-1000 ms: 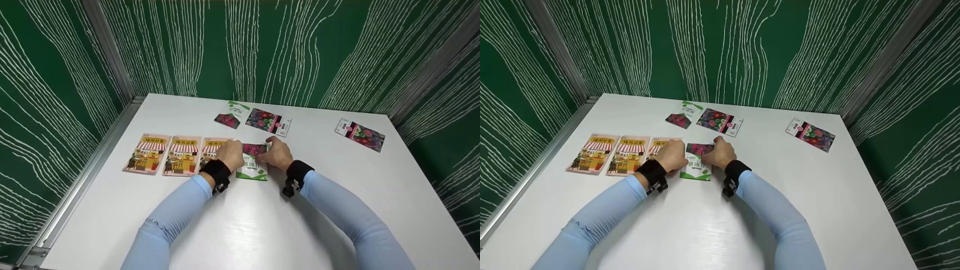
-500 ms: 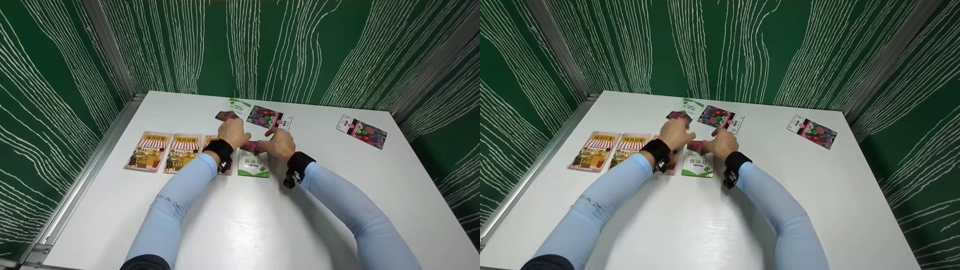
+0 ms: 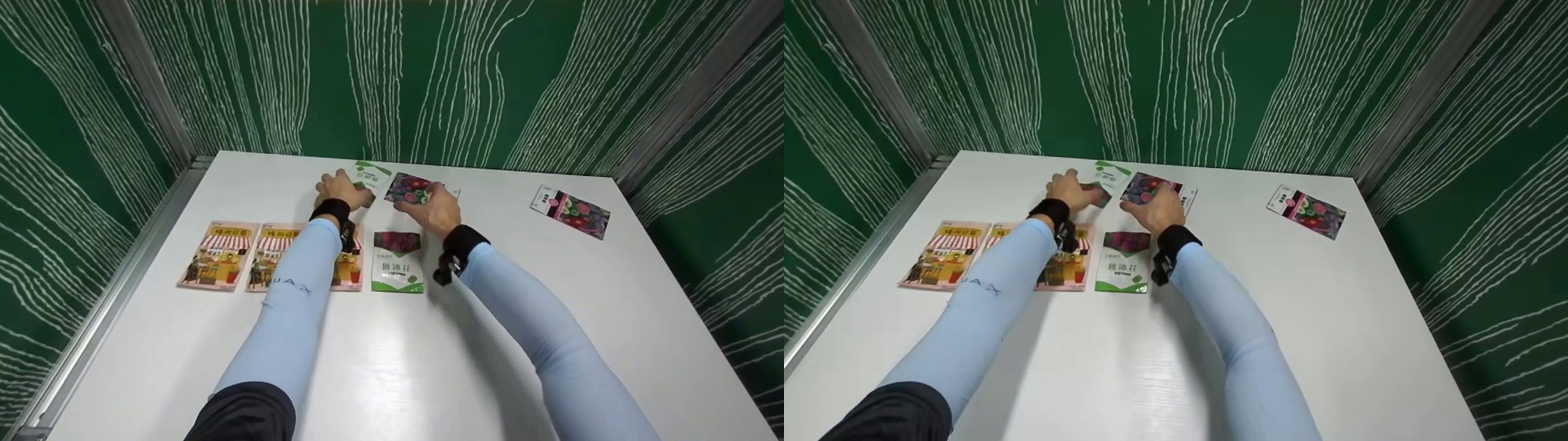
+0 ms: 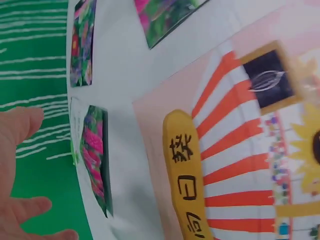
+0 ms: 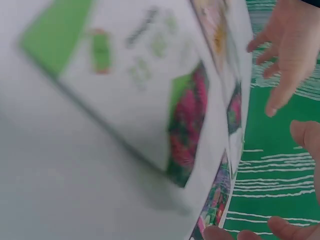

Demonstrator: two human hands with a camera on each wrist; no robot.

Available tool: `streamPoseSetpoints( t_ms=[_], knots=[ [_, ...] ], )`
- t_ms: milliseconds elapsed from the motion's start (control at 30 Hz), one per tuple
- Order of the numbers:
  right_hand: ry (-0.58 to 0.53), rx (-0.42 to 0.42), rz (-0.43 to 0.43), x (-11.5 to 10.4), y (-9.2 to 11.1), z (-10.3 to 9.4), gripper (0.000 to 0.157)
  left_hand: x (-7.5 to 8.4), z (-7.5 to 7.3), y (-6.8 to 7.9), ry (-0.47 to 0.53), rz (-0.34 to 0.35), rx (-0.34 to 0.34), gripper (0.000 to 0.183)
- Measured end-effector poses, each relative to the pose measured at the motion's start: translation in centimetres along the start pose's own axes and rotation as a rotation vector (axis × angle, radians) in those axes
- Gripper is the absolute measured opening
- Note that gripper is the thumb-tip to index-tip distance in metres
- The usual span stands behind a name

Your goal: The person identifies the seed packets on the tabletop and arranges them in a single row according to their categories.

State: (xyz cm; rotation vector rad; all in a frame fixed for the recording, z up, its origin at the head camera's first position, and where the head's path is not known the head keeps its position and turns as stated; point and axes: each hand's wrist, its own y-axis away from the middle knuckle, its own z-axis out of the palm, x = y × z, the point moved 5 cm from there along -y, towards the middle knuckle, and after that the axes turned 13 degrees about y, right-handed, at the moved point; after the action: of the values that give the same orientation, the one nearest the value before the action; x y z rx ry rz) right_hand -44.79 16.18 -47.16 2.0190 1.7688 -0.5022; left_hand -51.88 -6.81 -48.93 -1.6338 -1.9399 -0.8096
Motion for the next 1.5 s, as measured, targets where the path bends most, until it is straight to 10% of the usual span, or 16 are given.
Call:
streamPoseSetpoints(
  t_ms=[400, 733, 867, 1167, 1500],
  knots=[
    [-0.034, -0.015, 0.000, -2.3, -1.6, 1.2, 0.090, 0.6, 1.8, -2.9, -0.083, -0.027, -0.067, 0.077],
    [-0.004, -0.033, -0.010, -1.0, -1.8, 1.5, 0.083, 1.3, 3.3, -2.2, -0.151, -0.071, -0.047, 0.048],
    [0.016, -0.010, -0.010, -0.3, -2.2, 1.2, 0.077, 0.9, 2.8, -2.4, -0.151, -0.113, -0.030, 0.070],
    [-0.041, -0.010, -0.003, -0.1, -1.8, 0.9, 0.073, -3.5, 3.2, -8.6, 0.000, 0.013, 0.026, 0.089],
    [-0.178, -0.072, 0.014, -0.8, -1.5, 0.5, 0.070, 3.0, -1.5, 1.1, 0.337, 0.166, 0.019, 0.049]
  ],
)
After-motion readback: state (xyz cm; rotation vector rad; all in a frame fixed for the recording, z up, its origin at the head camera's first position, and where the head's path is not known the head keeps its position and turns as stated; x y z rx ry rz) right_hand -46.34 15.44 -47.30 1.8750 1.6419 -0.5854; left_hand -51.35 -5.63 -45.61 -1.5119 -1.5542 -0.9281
